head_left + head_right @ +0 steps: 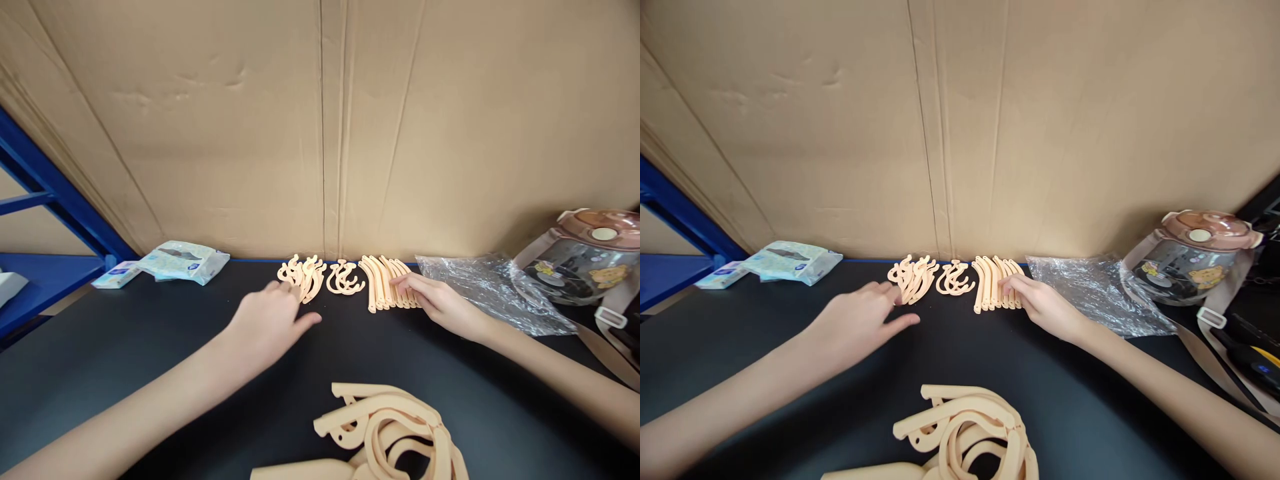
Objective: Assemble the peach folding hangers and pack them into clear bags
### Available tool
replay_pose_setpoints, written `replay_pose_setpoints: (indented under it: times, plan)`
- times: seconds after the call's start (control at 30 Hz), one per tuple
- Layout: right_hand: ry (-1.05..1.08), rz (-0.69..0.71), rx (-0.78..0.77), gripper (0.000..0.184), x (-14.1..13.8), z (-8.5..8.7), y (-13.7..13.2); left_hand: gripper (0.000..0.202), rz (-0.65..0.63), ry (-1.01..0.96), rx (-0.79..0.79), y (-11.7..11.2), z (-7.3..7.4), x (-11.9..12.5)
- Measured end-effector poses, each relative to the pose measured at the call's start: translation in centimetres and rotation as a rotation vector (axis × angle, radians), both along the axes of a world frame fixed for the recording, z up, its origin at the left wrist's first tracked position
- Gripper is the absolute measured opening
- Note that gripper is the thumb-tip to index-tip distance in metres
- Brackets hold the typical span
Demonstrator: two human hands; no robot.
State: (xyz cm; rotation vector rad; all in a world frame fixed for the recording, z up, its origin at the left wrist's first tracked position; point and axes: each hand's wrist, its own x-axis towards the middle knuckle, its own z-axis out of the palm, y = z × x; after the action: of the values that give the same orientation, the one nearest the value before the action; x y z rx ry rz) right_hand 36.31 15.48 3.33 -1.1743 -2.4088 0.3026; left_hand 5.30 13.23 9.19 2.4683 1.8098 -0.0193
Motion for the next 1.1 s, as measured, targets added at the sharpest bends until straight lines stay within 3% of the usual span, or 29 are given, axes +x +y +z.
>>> replay_pose_setpoints:
  times: [0.1, 0.17, 0.3, 0.6, 0.73, 0.93, 1.1]
  plan:
    - [-0.03, -0.011, 0.011, 0.026, 0.2, -0.1, 0.3, 0.036, -0.191, -0.12, -0.236, -2.5, 0.4, 0.9]
    - [-0.061, -0.052, 0.048, 0.026, 0.4, -0.1, 0.4, 0.034, -0.251, -0.189, -0.352, -3.6, 0.3, 1.3]
    - [-0.148, -0.108, 0.11, 0.027, 0.2, 0.3, 0.5, 0.027, -0.255, -0.252, -0.381, -4.3, 0.1, 1.4]
    - [-0.178, -0.084, 0.063, 0.036, -0.3, 0.3, 1.0, 0.03, -0.258, -0.295, -0.457, -4.3, 0.5, 1.3]
    - [-0.253, -0.133, 0.148, 0.037, 0.1, 0.3, 1.1, 0.029, -0.307, -0.261, -0.327, -3.7, -0.2, 1.9]
    - [-0.343, -0.24, 0.261, 0.033, 1.1, 0.7, 2.3, 0.03, -0.509, -0.176, 0.145, -0.5, -2.1, 4.5]
    - [-0.385, -0.143, 0.281, 0.029, 0.6, 1.0, 2.3, 0.04, -0.576, -0.147, 0.229, 1.9, -3.8, 7.2]
